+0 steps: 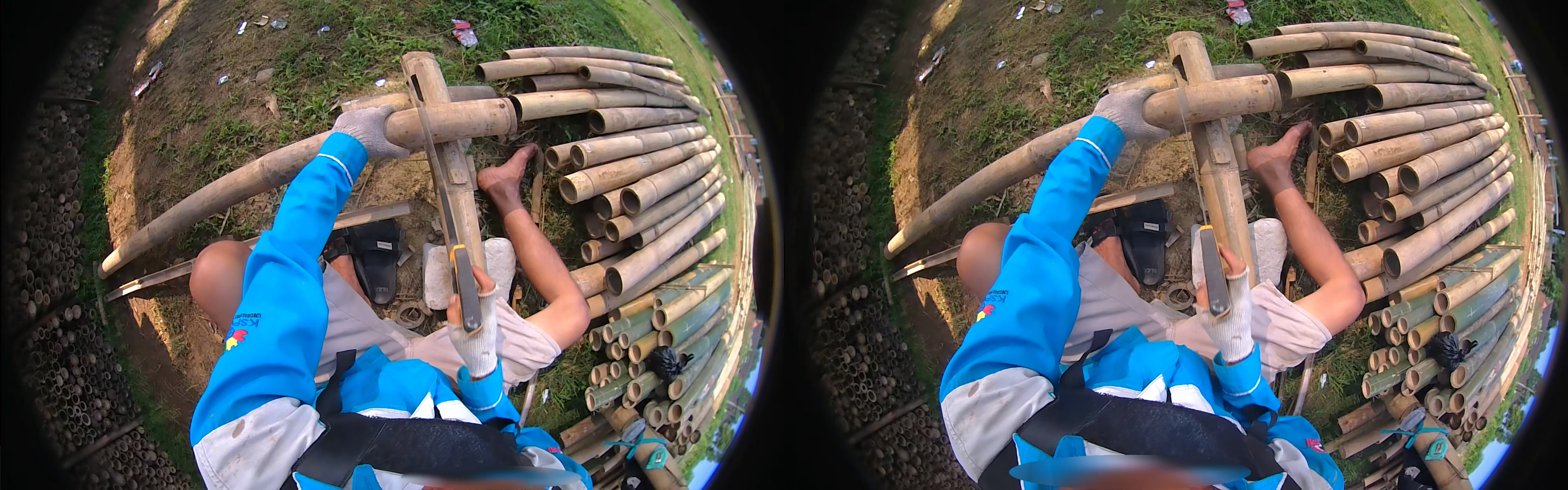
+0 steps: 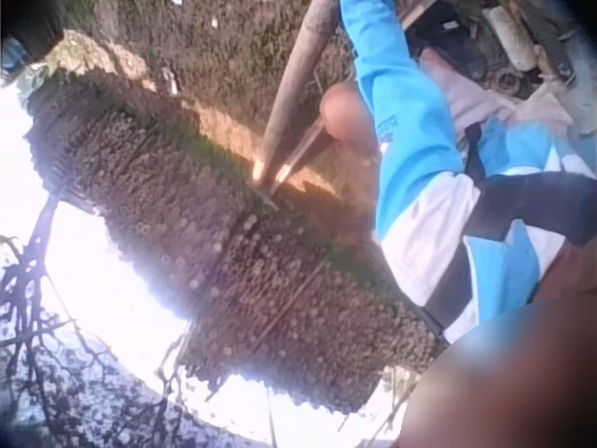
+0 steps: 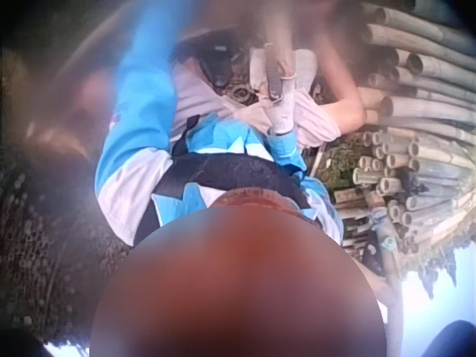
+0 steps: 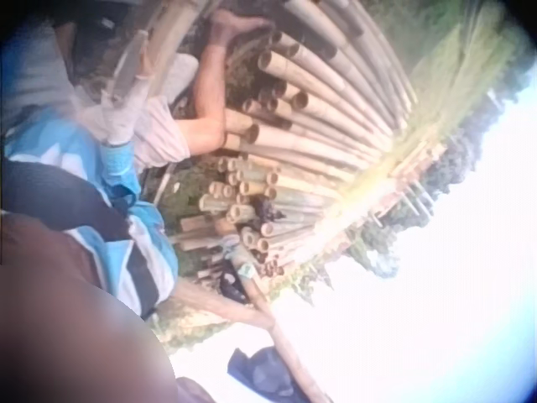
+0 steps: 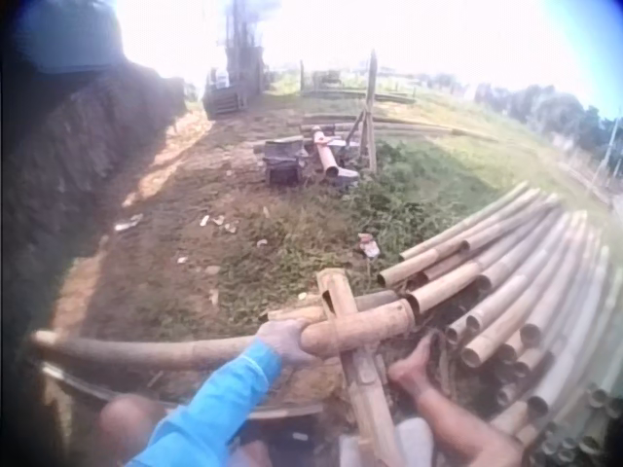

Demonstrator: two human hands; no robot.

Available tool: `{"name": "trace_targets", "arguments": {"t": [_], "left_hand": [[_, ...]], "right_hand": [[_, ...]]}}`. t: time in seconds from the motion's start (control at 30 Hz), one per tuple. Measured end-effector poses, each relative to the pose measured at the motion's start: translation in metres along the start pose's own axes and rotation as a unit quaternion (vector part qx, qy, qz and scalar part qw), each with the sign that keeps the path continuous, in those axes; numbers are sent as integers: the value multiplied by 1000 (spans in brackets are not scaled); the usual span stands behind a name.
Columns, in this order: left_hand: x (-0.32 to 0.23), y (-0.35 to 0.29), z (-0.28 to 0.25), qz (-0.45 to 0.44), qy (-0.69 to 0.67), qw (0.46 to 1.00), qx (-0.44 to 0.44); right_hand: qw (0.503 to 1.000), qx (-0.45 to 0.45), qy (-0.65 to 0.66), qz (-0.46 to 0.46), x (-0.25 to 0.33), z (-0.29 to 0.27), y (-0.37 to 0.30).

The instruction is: The person uses a hand saw to cut long bamboo poles into shorter sections. They position each pole on a wooden support, saw through it, and then move the cut pieces aside.

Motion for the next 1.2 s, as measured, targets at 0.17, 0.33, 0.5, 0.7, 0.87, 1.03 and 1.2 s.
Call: {"name": "trace_targets", "arguments": {"t": [0.17, 0.33, 0.5, 0.7, 0.87, 1.03, 1.2], "left_hand": [[-5, -20, 6, -17, 5, 994, -104], [-4, -13, 7, 25, 26, 997, -74], [-1, 1, 12, 3, 34, 999, -26], [0, -5, 14, 23, 3, 998, -66], [0, -8, 12, 47, 6, 996, -77], [4, 2, 9, 40, 2, 998, -55], [4, 2, 14, 20, 10, 997, -76]], "right_hand": [[993, -53, 75, -78, -91, 86, 155], [998, -15, 34, 55, -50, 31, 9], [993, 31, 27, 114, 49, -44, -105], [994, -36, 99, -15, -71, 65, 99], [997, -29, 75, -11, -78, 65, 85], [1000, 1, -28, -3, 10, -17, -93], [1000, -9, 24, 17, -10, 0, -4]]}}
Point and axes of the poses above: each hand's wrist, its own y-axis towards the middle knuckle, its own z-axis out of the palm, x = y × z, the point moved 2 cm from there along y, towards the middle knuckle, and after that the axes turned 11 degrees about -z, right-handed, at the moved point
